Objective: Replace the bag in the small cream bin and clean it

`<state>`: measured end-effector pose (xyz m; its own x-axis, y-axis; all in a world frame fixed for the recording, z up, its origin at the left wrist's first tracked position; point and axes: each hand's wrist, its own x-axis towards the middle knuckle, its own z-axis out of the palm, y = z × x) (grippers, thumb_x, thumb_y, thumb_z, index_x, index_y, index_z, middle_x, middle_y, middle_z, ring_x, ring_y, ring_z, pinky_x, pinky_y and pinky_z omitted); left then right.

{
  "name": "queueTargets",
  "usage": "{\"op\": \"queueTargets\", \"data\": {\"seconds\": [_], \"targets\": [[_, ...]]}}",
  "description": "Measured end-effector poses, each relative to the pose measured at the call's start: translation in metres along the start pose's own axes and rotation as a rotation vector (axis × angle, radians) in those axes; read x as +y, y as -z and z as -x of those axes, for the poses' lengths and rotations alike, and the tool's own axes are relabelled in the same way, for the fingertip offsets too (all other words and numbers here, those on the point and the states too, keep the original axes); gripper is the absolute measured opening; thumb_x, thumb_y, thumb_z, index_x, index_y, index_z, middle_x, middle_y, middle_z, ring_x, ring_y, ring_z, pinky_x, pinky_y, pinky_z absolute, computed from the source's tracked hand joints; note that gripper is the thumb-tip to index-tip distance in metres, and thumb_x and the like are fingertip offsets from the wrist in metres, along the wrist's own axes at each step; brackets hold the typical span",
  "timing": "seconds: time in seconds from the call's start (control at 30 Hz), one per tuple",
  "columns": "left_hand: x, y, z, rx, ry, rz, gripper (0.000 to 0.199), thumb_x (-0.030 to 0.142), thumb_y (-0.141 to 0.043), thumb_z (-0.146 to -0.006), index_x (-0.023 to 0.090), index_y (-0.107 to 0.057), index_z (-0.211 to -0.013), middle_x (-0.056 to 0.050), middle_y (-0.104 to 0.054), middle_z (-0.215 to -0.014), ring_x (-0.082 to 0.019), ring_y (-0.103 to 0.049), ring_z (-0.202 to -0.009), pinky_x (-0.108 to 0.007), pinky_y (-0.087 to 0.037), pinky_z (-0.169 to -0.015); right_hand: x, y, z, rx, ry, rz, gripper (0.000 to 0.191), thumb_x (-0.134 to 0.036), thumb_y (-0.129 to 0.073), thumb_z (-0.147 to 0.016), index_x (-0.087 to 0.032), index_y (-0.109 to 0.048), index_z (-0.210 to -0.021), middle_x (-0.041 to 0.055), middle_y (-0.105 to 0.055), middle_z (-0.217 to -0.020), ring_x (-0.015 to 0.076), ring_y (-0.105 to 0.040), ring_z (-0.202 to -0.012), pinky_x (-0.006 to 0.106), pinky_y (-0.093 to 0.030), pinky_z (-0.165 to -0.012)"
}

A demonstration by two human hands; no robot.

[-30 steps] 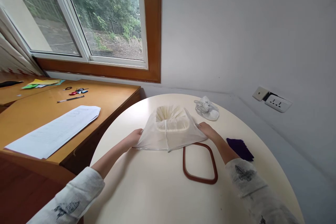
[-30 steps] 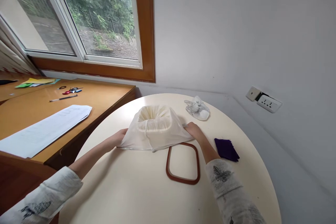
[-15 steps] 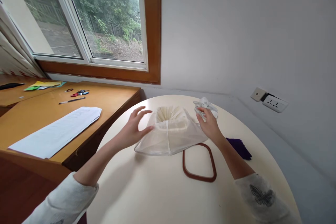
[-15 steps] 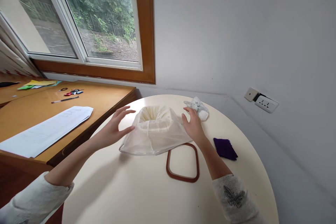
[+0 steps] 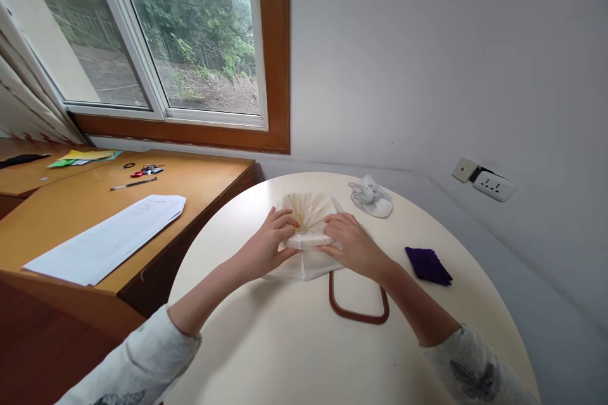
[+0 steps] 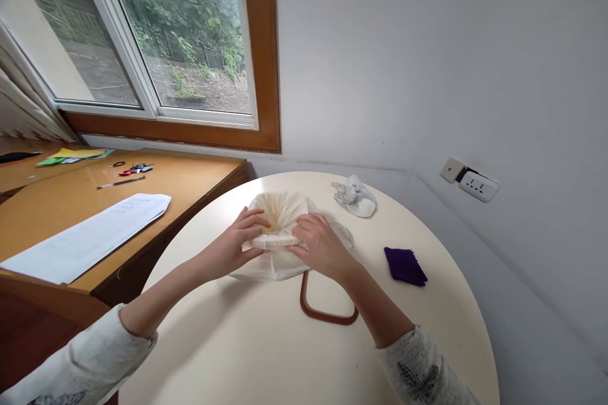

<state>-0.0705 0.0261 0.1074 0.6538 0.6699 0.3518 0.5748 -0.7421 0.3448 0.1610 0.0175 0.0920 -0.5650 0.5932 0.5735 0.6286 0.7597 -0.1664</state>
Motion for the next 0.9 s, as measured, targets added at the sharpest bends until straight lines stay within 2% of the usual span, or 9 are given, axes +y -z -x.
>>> {"op": "queueTargets", "data": {"seconds": [0.1,0.17,0.23,0.33,0.4,0.6,0.77,0.83,0.9], "targets": [[0.01,0.006,0.005,-0.011,0.004,0.071,0.015,0.035,-0.056,-0.079,0.021,-0.06,-0.084,-0.008,-0.054,-0.115,-0.027,-0.036,-0.125,-0.048,-0.005,-0.112,-0.003,0.0,0.003,0.01,0.034,-0.022,0.011,-0.03,-0.057,-0.082,-0.02,-0.055,-0.077,0.0061,-0.061,-0.086,0.0228,-0.054,-0.1,0.042,-0.045,-0.086],[0.017,0.013,0.007,0.035,0.027,0.162,0.016,0.036,-0.056,-0.079,0.021,-0.059,-0.082,-0.007,-0.049,-0.123,-0.026,-0.039,-0.123,-0.046,-0.008,-0.112,-0.006,0.0,0.007,0.033,0.053,-0.027,0.009,-0.029,-0.056,-0.083,-0.021,-0.056,-0.079,0.0076,-0.061,-0.095,0.0231,-0.052,-0.105,0.042,-0.046,-0.088],[0.023,0.022,0.004,0.164,0.085,0.233,0.017,0.035,-0.054,-0.08,0.022,-0.058,-0.09,-0.008,-0.044,-0.129,-0.026,-0.04,-0.122,-0.043,-0.018,-0.11,-0.009,-0.001,0.011,0.055,0.084,-0.009,0.009,-0.025,-0.054,-0.084,-0.02,-0.056,-0.077,0.0097,-0.059,-0.106,0.0233,-0.047,-0.113,0.042,-0.046,-0.092],[0.021,0.033,-0.007,0.347,0.22,0.286,0.036,0.035,-0.056,-0.079,0.024,-0.052,-0.113,-0.007,-0.046,-0.13,-0.026,-0.04,-0.122,-0.038,-0.03,-0.103,-0.014,-0.004,0.016,0.059,0.158,0.056,0.015,-0.015,-0.047,-0.085,-0.018,-0.055,-0.073,0.0127,-0.056,-0.113,0.024,-0.04,-0.123,0.043,-0.043,-0.098],[0.014,0.036,-0.017,0.326,0.297,0.371,0.046,0.037,-0.06,-0.076,0.025,-0.05,-0.119,-0.006,-0.049,-0.128,-0.026,-0.044,-0.118,-0.036,-0.035,-0.098,-0.017,-0.007,0.018,0.058,0.191,0.098,0.018,-0.008,-0.044,-0.083,-0.017,-0.055,-0.073,0.0139,-0.056,-0.115,0.0243,-0.037,-0.127,0.044,-0.042,-0.1],[-0.004,0.028,-0.027,0.1,0.355,0.573,0.033,0.038,-0.05,-0.08,0.019,-0.06,-0.106,-0.006,-0.063,-0.105,-0.024,-0.057,-0.096,-0.031,-0.045,-0.081,-0.018,-0.011,0.027,0.069,0.163,0.135,0.021,-0.005,-0.042,-0.079,-0.017,-0.058,-0.082,0.0127,-0.056,-0.12,0.0232,-0.034,-0.129,0.046,-0.036,-0.104],[0.003,0.02,-0.025,0.126,0.382,0.511,0.036,0.038,-0.045,-0.082,0.019,-0.059,-0.109,-0.006,-0.063,-0.106,-0.025,-0.056,-0.097,-0.034,-0.045,-0.082,-0.029,0.015,0.03,-0.085,0.037,-0.002,0.045,-0.004,-0.044,-0.069,-0.019,-0.053,-0.11,0.0095,-0.045,-0.134,0.0247,-0.028,-0.132,0.056,-0.016,-0.108],[0.007,0.019,-0.026,0.117,0.386,0.441,0.036,0.038,-0.041,-0.083,0.018,-0.059,-0.108,-0.006,-0.063,-0.105,-0.025,-0.056,-0.096,-0.036,-0.044,-0.083,-0.034,0.028,0.027,-0.076,-0.008,-0.068,0.046,-0.002,-0.041,-0.066,-0.019,-0.052,-0.108,0.0094,-0.049,-0.129,0.0232,-0.038,-0.126,0.056,-0.015,-0.108],[0.01,0.017,-0.026,0.105,0.382,0.382,0.036,0.037,-0.038,-0.084,0.019,-0.059,-0.107,-0.006,-0.063,-0.104,-0.024,-0.056,-0.095,-0.036,-0.043,-0.084,-0.04,0.034,0.021,0.03,-0.028,-0.119,0.039,0.0,-0.039,-0.068,-0.019,-0.055,-0.099,0.0074,-0.06,-0.11,0.0197,-0.052,-0.11,0.05,-0.027,-0.104]]}}
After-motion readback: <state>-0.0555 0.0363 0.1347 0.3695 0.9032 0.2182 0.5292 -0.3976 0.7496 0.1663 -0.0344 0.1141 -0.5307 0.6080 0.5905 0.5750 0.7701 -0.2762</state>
